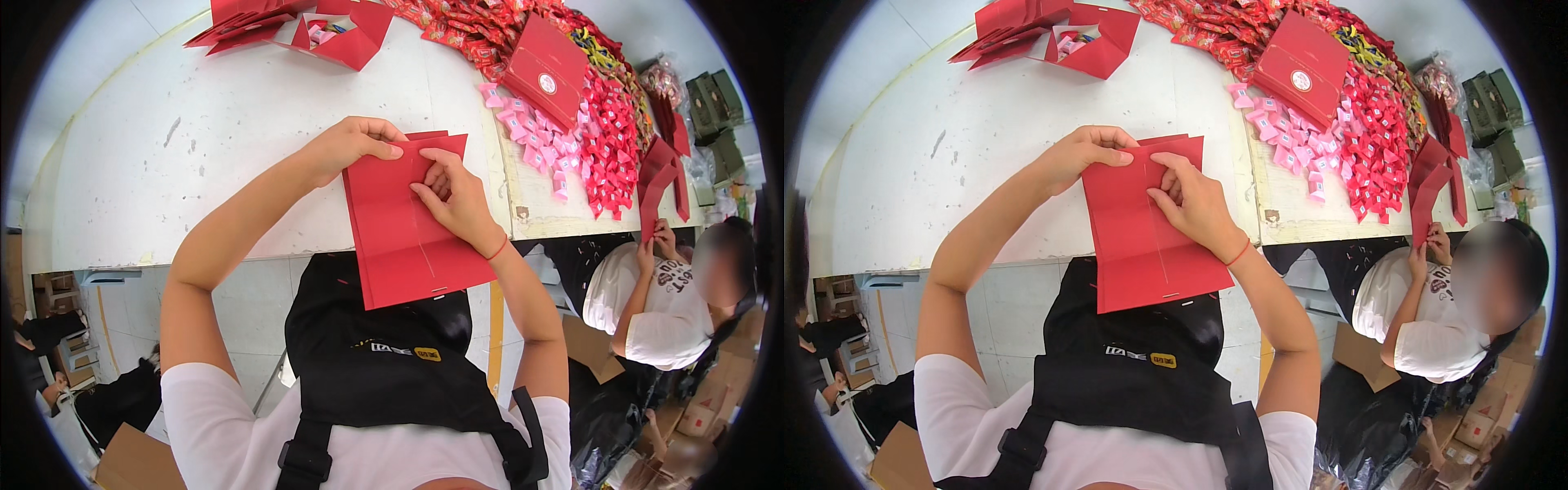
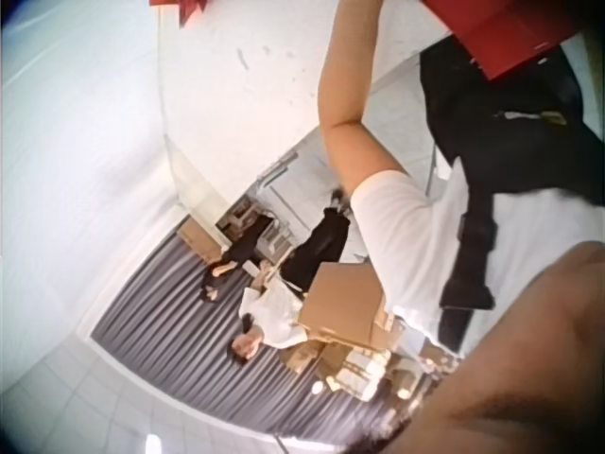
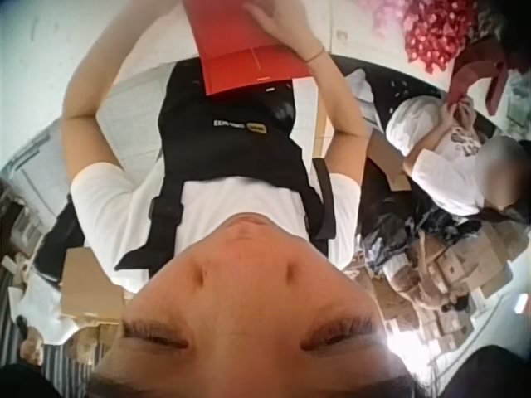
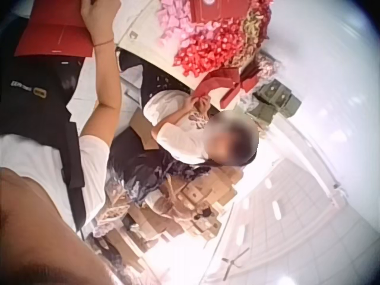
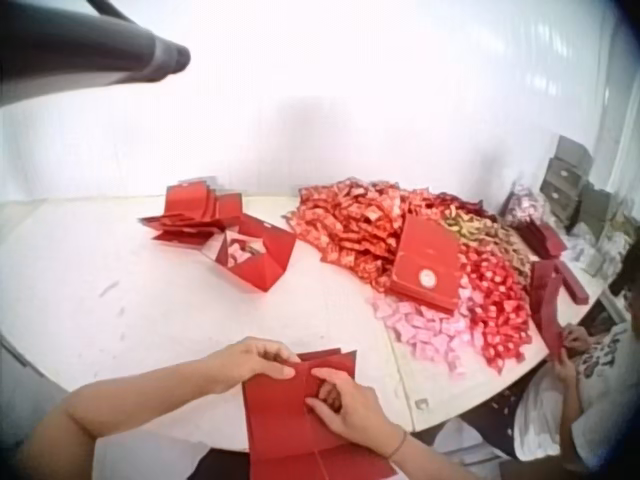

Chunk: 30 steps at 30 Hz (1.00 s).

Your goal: The person folds red paper sheets into envelopes, places small round stickers on the flaps, and stacks the finished items. The person also briefly moves a chair and repositions stacks of red paper on the table.

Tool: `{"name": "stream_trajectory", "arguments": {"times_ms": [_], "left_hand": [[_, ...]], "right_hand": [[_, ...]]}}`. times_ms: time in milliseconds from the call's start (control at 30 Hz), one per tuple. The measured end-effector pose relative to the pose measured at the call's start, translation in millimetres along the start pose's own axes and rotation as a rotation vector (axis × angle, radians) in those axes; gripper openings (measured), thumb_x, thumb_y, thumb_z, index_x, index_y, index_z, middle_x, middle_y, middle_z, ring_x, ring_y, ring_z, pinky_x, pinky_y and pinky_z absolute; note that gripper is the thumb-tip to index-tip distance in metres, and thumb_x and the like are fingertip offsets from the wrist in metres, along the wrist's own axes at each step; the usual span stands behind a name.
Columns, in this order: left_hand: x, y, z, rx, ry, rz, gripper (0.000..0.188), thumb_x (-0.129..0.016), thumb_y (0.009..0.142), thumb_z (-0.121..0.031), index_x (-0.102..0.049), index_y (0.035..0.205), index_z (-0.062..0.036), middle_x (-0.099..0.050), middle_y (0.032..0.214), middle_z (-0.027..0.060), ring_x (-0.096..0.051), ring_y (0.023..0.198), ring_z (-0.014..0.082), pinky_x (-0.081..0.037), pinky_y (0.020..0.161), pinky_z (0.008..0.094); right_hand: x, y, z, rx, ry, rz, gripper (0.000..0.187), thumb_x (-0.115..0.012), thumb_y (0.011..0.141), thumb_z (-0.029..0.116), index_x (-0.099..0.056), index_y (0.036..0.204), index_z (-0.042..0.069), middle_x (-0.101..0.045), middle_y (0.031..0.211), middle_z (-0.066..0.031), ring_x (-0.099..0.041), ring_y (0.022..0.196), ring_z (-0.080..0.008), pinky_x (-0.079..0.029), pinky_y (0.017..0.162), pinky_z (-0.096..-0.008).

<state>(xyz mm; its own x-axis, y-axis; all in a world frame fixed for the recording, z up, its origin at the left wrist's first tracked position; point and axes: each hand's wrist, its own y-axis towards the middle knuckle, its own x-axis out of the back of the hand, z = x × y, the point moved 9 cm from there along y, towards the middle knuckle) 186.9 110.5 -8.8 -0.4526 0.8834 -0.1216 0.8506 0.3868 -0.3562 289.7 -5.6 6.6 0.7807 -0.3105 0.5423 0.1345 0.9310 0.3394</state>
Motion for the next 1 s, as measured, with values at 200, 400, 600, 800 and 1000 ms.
{"name": "stream_trajectory", "arguments": {"times_ms": [200, 400, 600, 800, 1000], "left_hand": [[-2.7, 5.2, -0.2, 0.012, 0.048, 0.122, 0.012, -0.068, 0.082, -0.007, -0.062, 0.092, -0.0102, -0.062, 0.087, -0.0024, -0.057, 0.084, 0.008, -0.043, 0.079, 0.0249], [-4.3, 5.2, -18.9, 0.045, 0.462, 0.098, 0.014, -0.066, 0.079, 0.0, -0.062, 0.09, -0.0062, -0.061, 0.085, -0.0014, -0.055, 0.082, 0.0096, -0.043, 0.077, 0.0261], [-4.5, 7.8, -17.1, 0.07, 0.279, 0.037, 0.023, -0.065, 0.076, 0.006, -0.067, 0.098, -0.0013, -0.067, 0.093, 0.0076, -0.061, 0.087, 0.0158, -0.048, 0.078, 0.029], [0.6, 8.0, -13.8, 0.072, 0.296, 0.013, 0.021, -0.066, 0.075, 0.005, -0.066, 0.095, -0.0012, -0.067, 0.092, 0.0069, -0.061, 0.088, 0.0145, -0.049, 0.077, 0.0301], [-14.5, 15.4, -46.0, -0.037, 1.008, 0.05, 0.023, -0.07, 0.069, 0.005, -0.065, 0.092, 0.0007, -0.065, 0.085, 0.0085, -0.06, 0.084, 0.0166, -0.048, 0.066, 0.0347]], "right_hand": [[-3.1, -2.7, 7.4, 0.092, -0.091, 0.012, 0.059, -0.073, 0.081, 0.002, -0.052, 0.134, 0.012, -0.057, 0.079, -0.0045, -0.06, 0.061, -0.0158, -0.051, 0.056, -0.0273], [-2.0, -1.0, 11.0, 0.092, -0.099, -0.024, 0.053, -0.072, 0.082, 0.004, -0.054, 0.132, 0.012, -0.059, 0.078, -0.0044, -0.061, 0.061, -0.0164, -0.05, 0.054, -0.0291], [-0.1, 4.2, 24.0, 0.245, -0.302, -0.119, 0.048, -0.072, 0.083, 0.006, -0.056, 0.127, 0.011, -0.061, 0.076, -0.0044, -0.064, 0.062, -0.0176, -0.05, 0.052, -0.0302], [-0.3, 5.3, 11.5, 0.107, -0.173, -0.122, 0.032, -0.072, 0.084, 0.006, -0.059, 0.113, 0.007, -0.06, 0.075, -0.006, -0.063, 0.058, -0.0188, -0.05, 0.05, -0.0307], [-4.6, 3.5, 25.0, 0.262, -0.299, -0.094, 0.035, -0.072, 0.083, 0.005, -0.058, 0.115, 0.008, -0.06, 0.074, -0.0057, -0.063, 0.058, -0.0188, -0.05, 0.05, -0.03]]}}
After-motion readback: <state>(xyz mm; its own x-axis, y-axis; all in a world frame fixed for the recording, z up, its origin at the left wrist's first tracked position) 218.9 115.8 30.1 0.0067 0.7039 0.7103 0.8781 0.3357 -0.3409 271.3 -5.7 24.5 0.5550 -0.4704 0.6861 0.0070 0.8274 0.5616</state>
